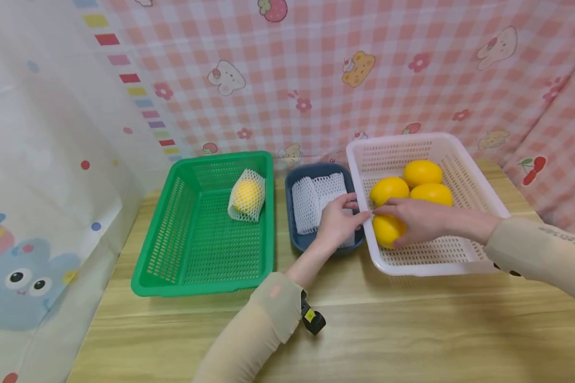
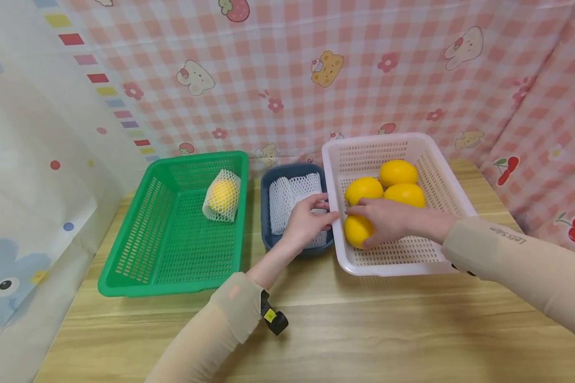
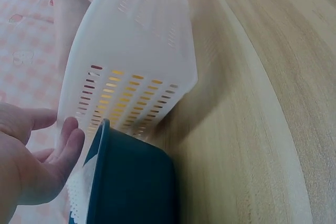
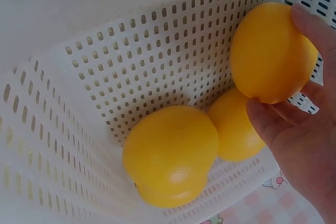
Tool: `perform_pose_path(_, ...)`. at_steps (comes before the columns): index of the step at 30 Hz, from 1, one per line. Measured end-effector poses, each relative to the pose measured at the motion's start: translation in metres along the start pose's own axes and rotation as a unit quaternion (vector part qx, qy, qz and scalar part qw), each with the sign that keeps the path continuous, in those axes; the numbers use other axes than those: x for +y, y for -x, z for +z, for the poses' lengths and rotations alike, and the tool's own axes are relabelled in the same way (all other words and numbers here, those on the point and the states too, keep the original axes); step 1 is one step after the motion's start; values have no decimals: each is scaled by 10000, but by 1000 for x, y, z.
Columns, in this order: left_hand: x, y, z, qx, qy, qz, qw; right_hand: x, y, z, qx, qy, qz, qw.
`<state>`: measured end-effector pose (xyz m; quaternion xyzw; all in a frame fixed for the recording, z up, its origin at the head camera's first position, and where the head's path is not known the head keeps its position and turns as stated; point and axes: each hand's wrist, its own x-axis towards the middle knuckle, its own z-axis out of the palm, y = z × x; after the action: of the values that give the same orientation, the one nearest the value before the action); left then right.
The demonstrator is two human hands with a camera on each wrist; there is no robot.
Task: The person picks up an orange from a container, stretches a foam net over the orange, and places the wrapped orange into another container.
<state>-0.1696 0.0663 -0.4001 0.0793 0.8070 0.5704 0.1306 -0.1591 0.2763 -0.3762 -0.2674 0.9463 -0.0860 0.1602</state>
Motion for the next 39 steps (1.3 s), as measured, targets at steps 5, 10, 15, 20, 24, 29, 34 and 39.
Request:
perform_pose_path(5, 0, -1, -1, -71, 122, -31, 9999, 0, -1, 2, -49, 75, 64, 9999)
perform_pose_path(10, 1, -1, -2, -97, 138, -63, 9998, 0, -3, 4, -22, 144, 135, 9998)
perform_pose_path(15, 2, -1, -2, -121, 140, -75, 9998, 0, -5, 5, 29, 190, 162, 9997)
perform_pose_path(20, 2, 0, -3, -155, 137, -64, 9998, 1, -5, 6, 98, 203, 157, 9996)
perform_pose_path(24, 2, 1, -4, -214, 108, -76, 9997, 1, -3, 7, 166, 256, 166, 9994)
perform_pose_path(29, 2, 1, -8, -416, 27, -95, 9991, 0, 7, 1, 486, 241, 295, 9981)
perform_pose_path(34, 3, 1, -13, -596, -178, -57, 9981, -9, 21, -10, 842, 148, 283, 9959)
perform_pose_path(39, 4, 1, -19, -827, -361, -28, 9959, -26, 38, -22, 1170, 39, 185, 9930)
